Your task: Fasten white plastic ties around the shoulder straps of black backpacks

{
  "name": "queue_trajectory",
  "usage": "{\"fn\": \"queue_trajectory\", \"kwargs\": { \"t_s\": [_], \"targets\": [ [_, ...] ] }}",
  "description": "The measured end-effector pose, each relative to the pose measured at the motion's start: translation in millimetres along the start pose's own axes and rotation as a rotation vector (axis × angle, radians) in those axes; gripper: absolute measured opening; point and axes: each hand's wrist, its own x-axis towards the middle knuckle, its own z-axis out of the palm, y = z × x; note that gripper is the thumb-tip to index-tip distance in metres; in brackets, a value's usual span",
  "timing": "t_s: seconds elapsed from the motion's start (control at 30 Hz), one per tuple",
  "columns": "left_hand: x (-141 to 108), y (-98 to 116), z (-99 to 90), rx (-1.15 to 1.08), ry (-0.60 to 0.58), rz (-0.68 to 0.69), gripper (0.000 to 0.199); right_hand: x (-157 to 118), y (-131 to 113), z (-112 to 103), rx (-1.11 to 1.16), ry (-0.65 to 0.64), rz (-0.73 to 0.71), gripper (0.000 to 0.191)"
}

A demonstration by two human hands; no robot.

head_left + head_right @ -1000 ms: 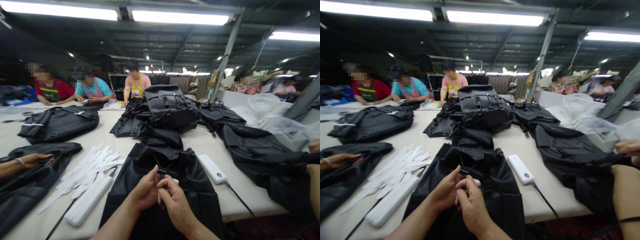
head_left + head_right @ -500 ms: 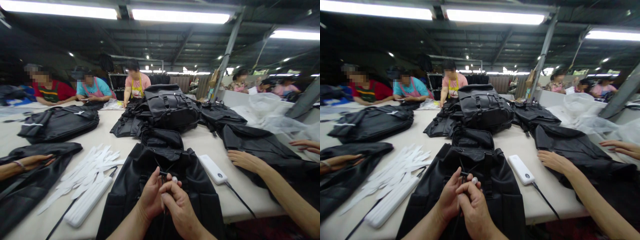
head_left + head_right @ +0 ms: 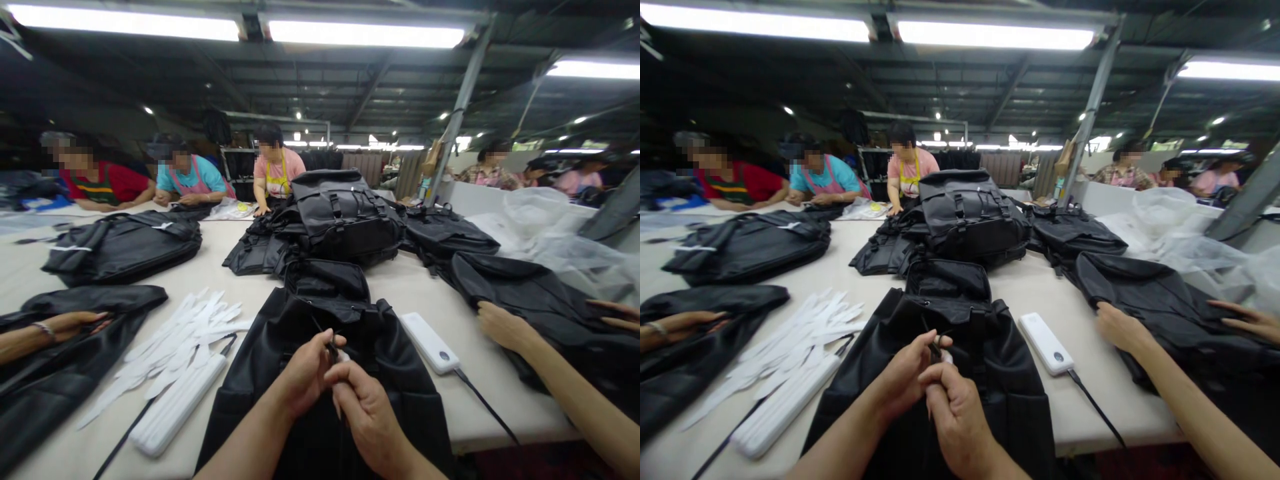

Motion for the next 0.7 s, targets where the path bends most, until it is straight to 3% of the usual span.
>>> {"fn": "queue_trajectory", "kwargs": {
  "t_s": [0.13,0.17,0.23,0.33,0.43,0.5,0.53,0.63,0.7],
  "targets": [
    [-16,-1,-19.5,0.688,0.232,0.537,0.030,8,-12,-5,-0.009,-0.004,0.059,0.020],
    [-21,-1,-21.5,0.820,0.214,0.661,0.032,9,-17,-4,-0.036,-0.019,0.059,0.020],
    [-29,-1,-22.2,0.996,0.068,0.793,0.036,10,-26,-1,-0.149,-0.052,0.005,0.017],
    [-35,-1,-20.9,0.973,-0.051,0.807,0.027,11,-42,-2,-0.377,-0.154,-0.149,0.015],
    [-35,-1,-21.9,0.820,0.022,0.834,0.019,22,-50,-20,-0.503,-0.101,-0.237,0.024],
    [-36,-1,-22.0,0.823,0.083,0.929,0.020,36,-47,-35,-0.623,0.005,-0.303,0.035],
    [-38,-1,-21.2,0.845,0.113,1.005,0.021,44,-44,-41,-0.703,-0.005,-0.346,0.040],
    [-46,0,-15.9,0.869,0.097,1.193,0.020,66,-34,-45,-0.870,-0.313,-0.443,0.050],
    [-55,4,-12.0,0.867,0.003,1.192,0.020,75,-34,-40,-0.884,-0.507,-0.475,0.051]
  ]
}}
